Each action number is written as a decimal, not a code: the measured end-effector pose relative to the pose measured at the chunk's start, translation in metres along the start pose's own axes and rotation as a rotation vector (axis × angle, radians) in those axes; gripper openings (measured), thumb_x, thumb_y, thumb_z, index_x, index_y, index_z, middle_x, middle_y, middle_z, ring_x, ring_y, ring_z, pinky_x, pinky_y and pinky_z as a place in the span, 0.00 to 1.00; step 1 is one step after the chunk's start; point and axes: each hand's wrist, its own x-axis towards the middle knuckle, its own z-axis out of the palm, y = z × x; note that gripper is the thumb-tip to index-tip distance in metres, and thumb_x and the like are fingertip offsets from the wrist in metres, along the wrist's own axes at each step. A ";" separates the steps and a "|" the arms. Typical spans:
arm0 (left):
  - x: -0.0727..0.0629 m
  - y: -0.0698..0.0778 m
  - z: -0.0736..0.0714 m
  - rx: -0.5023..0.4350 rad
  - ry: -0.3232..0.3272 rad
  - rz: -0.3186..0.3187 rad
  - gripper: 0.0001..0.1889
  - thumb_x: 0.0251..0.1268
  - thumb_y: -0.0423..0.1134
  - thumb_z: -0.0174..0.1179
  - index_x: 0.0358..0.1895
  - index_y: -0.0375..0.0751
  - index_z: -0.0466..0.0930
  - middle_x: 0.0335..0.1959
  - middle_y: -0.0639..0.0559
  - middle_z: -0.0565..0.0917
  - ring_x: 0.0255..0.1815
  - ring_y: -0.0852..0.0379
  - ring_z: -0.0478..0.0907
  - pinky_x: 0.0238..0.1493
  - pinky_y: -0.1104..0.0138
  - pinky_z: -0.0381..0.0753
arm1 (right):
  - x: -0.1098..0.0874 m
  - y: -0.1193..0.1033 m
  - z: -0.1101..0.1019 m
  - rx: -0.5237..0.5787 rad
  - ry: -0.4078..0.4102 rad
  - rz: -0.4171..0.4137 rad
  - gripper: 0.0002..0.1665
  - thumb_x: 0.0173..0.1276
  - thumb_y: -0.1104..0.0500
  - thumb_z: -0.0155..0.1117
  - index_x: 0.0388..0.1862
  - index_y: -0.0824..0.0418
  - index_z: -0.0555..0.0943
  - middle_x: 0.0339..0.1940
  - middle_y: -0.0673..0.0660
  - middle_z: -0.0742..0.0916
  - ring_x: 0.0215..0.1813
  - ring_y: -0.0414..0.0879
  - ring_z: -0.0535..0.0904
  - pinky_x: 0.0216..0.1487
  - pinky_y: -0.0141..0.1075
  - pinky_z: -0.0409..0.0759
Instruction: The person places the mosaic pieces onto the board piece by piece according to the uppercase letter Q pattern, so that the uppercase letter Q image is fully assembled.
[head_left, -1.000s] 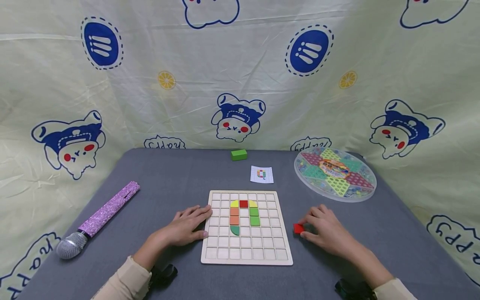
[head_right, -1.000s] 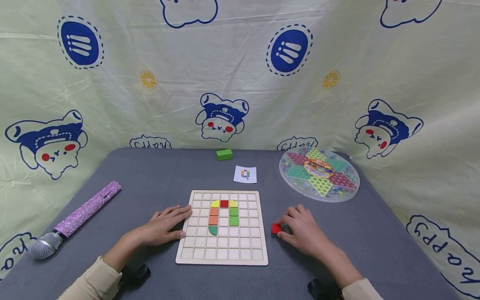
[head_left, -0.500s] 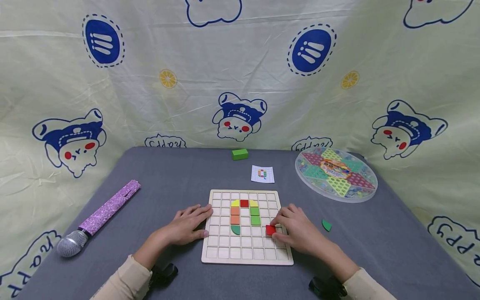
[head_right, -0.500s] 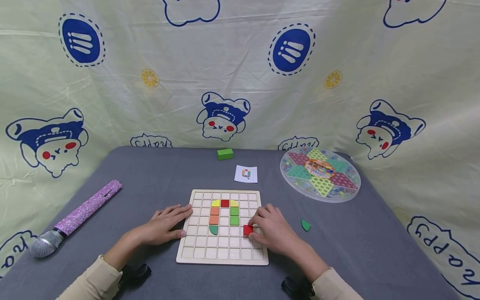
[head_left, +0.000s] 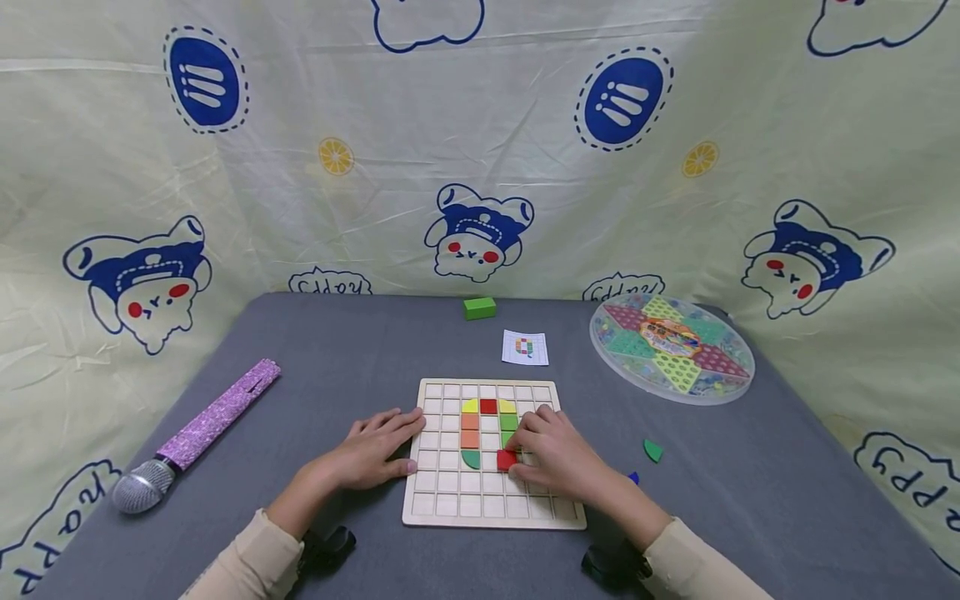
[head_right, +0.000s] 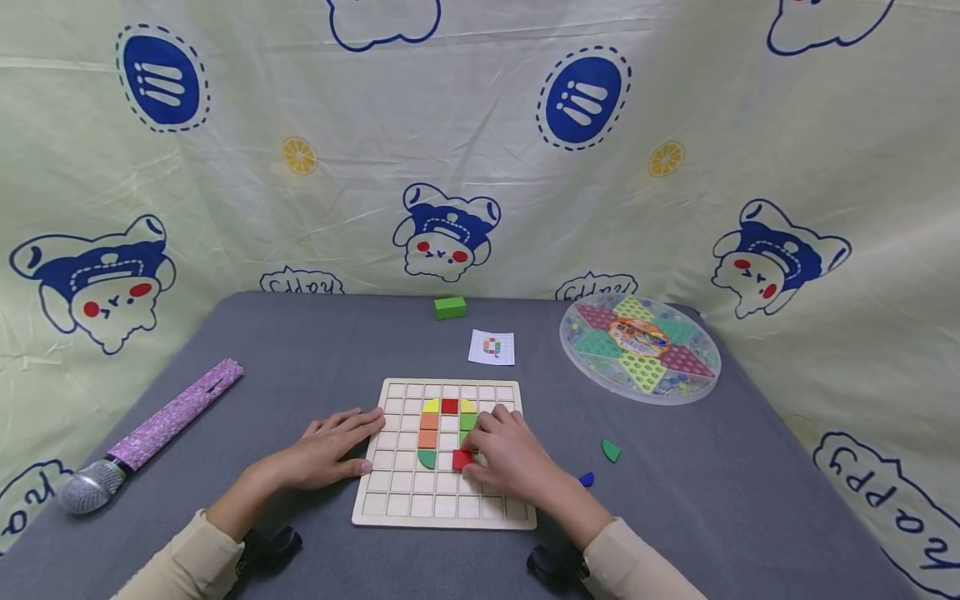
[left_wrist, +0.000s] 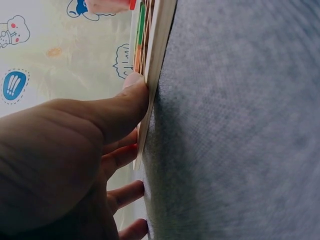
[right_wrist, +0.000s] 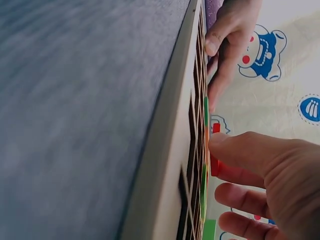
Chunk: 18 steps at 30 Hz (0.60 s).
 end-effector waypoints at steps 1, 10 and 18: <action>0.000 0.000 0.000 0.000 0.000 0.000 0.35 0.67 0.51 0.55 0.74 0.46 0.55 0.75 0.50 0.58 0.76 0.42 0.50 0.65 0.42 0.51 | 0.002 -0.001 0.001 -0.004 0.000 -0.002 0.10 0.51 0.50 0.74 0.31 0.50 0.85 0.31 0.45 0.78 0.38 0.40 0.65 0.42 0.37 0.65; 0.001 0.000 0.000 0.005 -0.001 -0.004 0.35 0.67 0.51 0.55 0.74 0.46 0.55 0.75 0.50 0.58 0.76 0.42 0.50 0.65 0.42 0.51 | 0.012 -0.009 0.005 -0.008 -0.025 -0.003 0.08 0.52 0.51 0.72 0.32 0.50 0.85 0.32 0.46 0.79 0.39 0.42 0.66 0.42 0.37 0.67; 0.000 0.000 -0.001 0.001 -0.002 -0.006 0.35 0.67 0.50 0.55 0.74 0.46 0.55 0.75 0.50 0.58 0.76 0.42 0.50 0.65 0.42 0.51 | 0.014 -0.011 0.006 -0.007 -0.041 -0.015 0.09 0.52 0.51 0.72 0.32 0.50 0.86 0.33 0.47 0.80 0.41 0.42 0.67 0.44 0.38 0.67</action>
